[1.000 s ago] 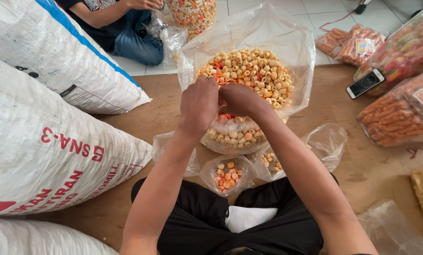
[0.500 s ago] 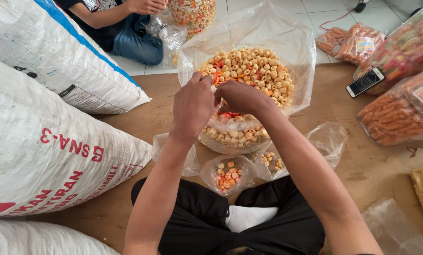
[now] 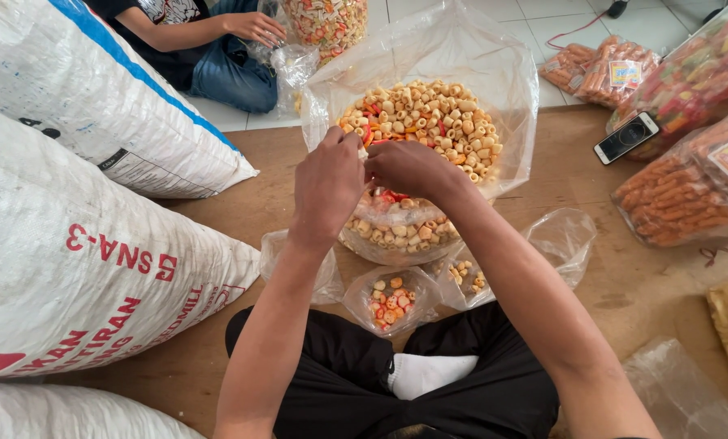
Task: The person sits on the floor and uses both hands to pick ring-shaped snacks from a large transparent bag and place them into smaller plastic bags. The person repeatedly reaches into the large bag, selects snacks, and transfers them to the smaller bags positioned on the floor.
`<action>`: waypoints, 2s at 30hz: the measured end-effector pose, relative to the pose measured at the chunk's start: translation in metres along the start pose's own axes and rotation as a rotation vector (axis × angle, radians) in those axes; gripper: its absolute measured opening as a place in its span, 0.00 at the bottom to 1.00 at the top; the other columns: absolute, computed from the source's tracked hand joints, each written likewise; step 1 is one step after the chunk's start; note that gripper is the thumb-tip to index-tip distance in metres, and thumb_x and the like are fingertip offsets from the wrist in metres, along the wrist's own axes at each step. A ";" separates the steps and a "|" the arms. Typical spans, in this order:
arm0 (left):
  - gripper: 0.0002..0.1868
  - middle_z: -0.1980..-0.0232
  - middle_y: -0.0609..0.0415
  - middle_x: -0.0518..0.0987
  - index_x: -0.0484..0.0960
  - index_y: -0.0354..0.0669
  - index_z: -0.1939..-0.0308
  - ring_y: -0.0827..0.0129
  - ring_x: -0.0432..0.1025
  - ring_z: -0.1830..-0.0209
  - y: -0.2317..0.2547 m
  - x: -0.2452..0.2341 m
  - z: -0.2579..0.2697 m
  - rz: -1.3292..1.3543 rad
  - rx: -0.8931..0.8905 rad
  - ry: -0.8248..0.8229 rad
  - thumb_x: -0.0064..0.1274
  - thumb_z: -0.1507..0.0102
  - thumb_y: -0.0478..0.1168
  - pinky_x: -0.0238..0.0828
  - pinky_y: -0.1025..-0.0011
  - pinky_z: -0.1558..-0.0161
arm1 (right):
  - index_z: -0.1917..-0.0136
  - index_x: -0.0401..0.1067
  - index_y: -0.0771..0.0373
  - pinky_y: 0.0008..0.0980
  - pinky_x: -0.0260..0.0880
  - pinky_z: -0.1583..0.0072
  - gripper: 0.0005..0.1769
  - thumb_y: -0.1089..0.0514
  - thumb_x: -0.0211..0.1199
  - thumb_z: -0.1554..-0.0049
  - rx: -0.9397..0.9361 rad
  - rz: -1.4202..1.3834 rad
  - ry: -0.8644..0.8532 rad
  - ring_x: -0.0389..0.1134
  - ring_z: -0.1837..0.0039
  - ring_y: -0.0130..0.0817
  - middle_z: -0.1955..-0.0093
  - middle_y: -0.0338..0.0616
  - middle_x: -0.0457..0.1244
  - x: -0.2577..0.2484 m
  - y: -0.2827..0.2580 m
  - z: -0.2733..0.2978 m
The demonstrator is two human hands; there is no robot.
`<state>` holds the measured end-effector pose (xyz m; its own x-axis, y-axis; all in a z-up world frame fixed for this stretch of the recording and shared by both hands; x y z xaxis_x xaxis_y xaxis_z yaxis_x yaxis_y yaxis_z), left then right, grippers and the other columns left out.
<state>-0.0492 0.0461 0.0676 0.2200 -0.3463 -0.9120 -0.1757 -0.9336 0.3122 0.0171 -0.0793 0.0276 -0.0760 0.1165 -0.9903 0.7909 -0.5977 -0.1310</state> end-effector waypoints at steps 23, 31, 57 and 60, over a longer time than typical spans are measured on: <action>0.12 0.52 0.51 0.75 0.80 0.41 0.46 0.50 0.80 0.57 0.112 0.030 0.044 0.491 0.384 0.136 0.51 0.32 0.39 0.82 0.56 0.61 | 0.52 0.77 0.58 0.34 0.71 0.48 0.05 0.60 0.71 0.40 0.388 0.142 0.879 0.68 0.56 0.35 0.55 0.37 0.66 -0.048 -0.001 0.231; 0.14 0.51 0.57 0.74 0.78 0.52 0.44 0.50 0.79 0.54 0.197 0.117 0.044 0.595 0.527 0.063 0.53 0.34 0.43 0.82 0.54 0.61 | 0.54 0.78 0.60 0.33 0.70 0.56 0.05 0.59 0.73 0.42 0.608 0.102 0.867 0.67 0.60 0.33 0.62 0.37 0.65 0.011 0.059 0.301; 0.25 0.42 0.45 0.81 0.78 0.44 0.39 0.41 0.76 0.42 0.230 0.392 0.003 0.615 -0.061 -0.492 0.54 0.35 0.53 0.73 0.44 0.41 | 0.48 0.82 0.55 0.49 0.76 0.47 0.15 0.46 0.62 0.39 1.307 -0.247 0.407 0.75 0.46 0.48 0.51 0.43 0.73 0.227 0.224 0.382; 0.22 0.42 0.46 0.82 0.79 0.46 0.39 0.40 0.77 0.43 0.221 0.369 0.008 0.675 -0.003 -0.430 0.54 0.34 0.51 0.74 0.46 0.42 | 0.49 0.81 0.58 0.48 0.76 0.51 0.11 0.51 0.66 0.40 1.220 -0.198 0.553 0.74 0.51 0.51 0.55 0.46 0.73 0.219 0.215 0.381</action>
<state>-0.0148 -0.2874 -0.2020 -0.3221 -0.7716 -0.5485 -0.1358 -0.5357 0.8334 -0.0605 -0.4846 -0.2352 0.3558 0.4105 -0.8396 -0.2652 -0.8171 -0.5119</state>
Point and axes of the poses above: each hand's wrist, its own z-axis away from the middle knuckle, its own x-axis out of the palm, y = z × x, the point moved 3 cm from there along -z, towards the middle knuckle
